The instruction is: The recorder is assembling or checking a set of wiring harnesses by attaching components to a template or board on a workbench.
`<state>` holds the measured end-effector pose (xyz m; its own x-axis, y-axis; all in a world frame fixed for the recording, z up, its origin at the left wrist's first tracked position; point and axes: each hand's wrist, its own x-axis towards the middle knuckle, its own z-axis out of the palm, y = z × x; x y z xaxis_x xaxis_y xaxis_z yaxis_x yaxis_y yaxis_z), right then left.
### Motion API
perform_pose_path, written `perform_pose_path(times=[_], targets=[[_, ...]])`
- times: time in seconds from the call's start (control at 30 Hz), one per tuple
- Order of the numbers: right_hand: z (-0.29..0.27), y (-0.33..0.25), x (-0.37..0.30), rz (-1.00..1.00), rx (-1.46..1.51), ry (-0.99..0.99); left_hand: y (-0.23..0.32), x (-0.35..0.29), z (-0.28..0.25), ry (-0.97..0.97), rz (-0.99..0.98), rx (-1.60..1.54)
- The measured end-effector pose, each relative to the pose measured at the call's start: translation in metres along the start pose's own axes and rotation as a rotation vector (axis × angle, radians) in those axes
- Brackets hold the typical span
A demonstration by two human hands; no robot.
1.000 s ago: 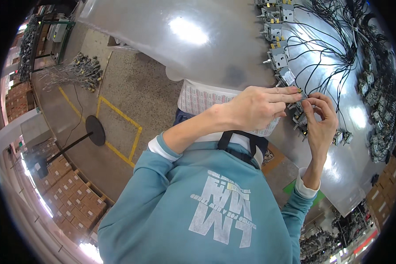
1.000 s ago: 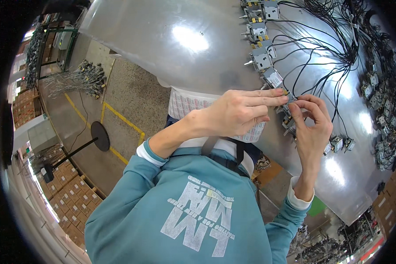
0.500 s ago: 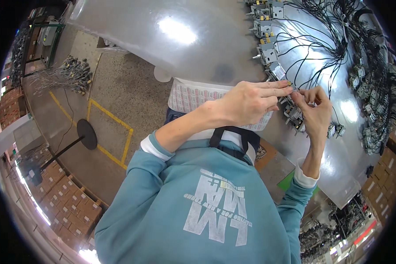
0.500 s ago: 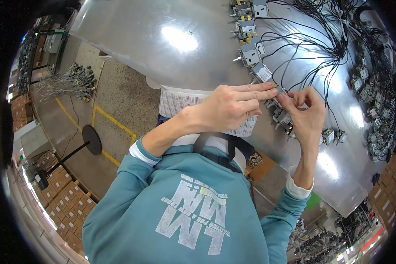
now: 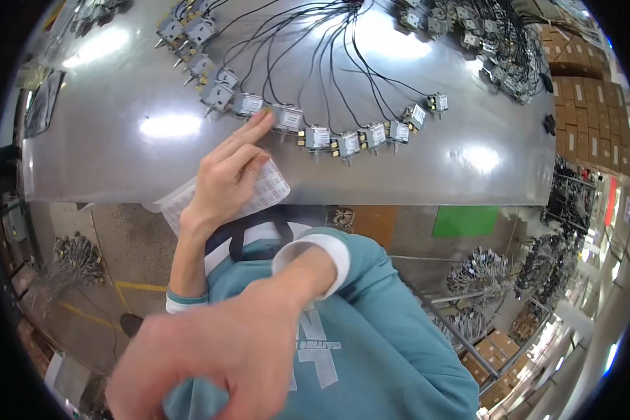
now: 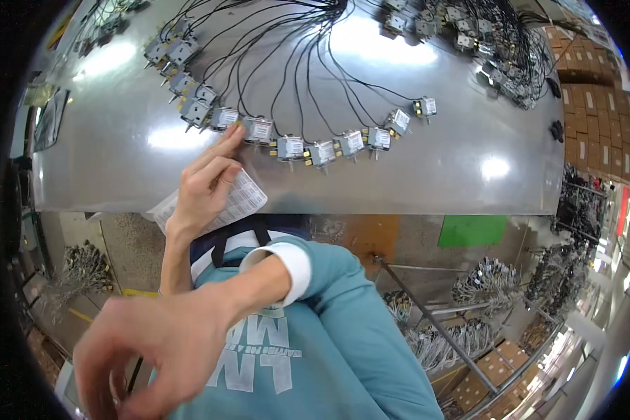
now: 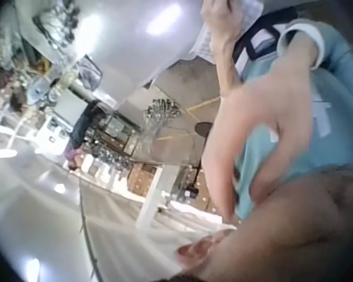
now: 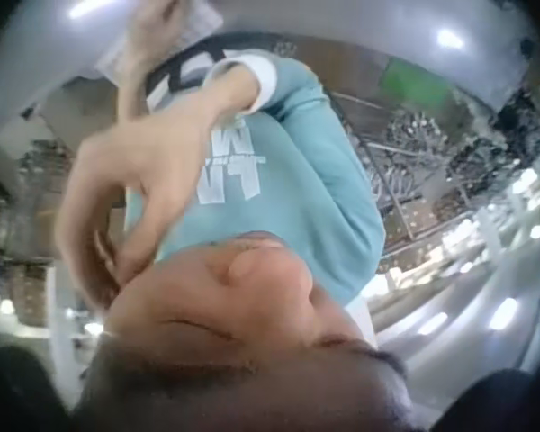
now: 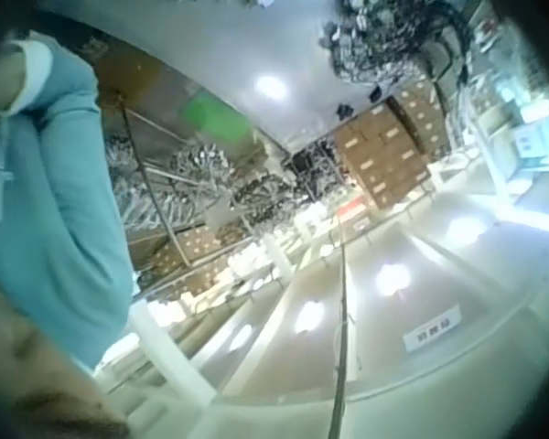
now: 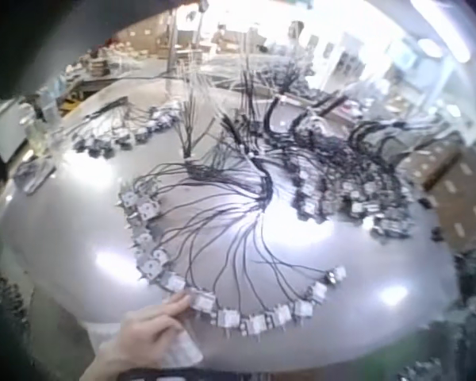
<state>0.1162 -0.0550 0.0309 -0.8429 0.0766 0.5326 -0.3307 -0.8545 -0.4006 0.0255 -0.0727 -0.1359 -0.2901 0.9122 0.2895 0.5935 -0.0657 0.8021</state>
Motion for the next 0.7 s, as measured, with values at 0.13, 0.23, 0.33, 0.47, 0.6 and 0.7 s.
perform_pose_path(times=[0.13,0.23,0.33,0.47,0.6,0.7], targets=[[0.006,-0.008,0.009,0.003,0.38,-0.201,-0.007,0.0,-0.004,0.008,0.022,0.059],[0.001,-0.025,0.006,0.082,0.449,-0.183,-0.001,0.005,-0.004,-0.005,0.013,0.049],[-0.014,-0.033,0.003,0.172,0.428,-0.277,0.0,0.008,0.0,-0.023,0.015,0.029],[0.001,-0.029,0.001,0.019,0.498,-0.223,0.004,0.007,0.004,-0.02,0.016,0.039],[0.008,-0.042,-0.005,0.164,0.947,-0.146,0.007,0.013,0.01,-0.006,0.024,0.052],[0.002,-0.03,-0.001,0.087,0.778,-0.253,0.006,0.008,0.002,-0.017,0.013,0.053]])
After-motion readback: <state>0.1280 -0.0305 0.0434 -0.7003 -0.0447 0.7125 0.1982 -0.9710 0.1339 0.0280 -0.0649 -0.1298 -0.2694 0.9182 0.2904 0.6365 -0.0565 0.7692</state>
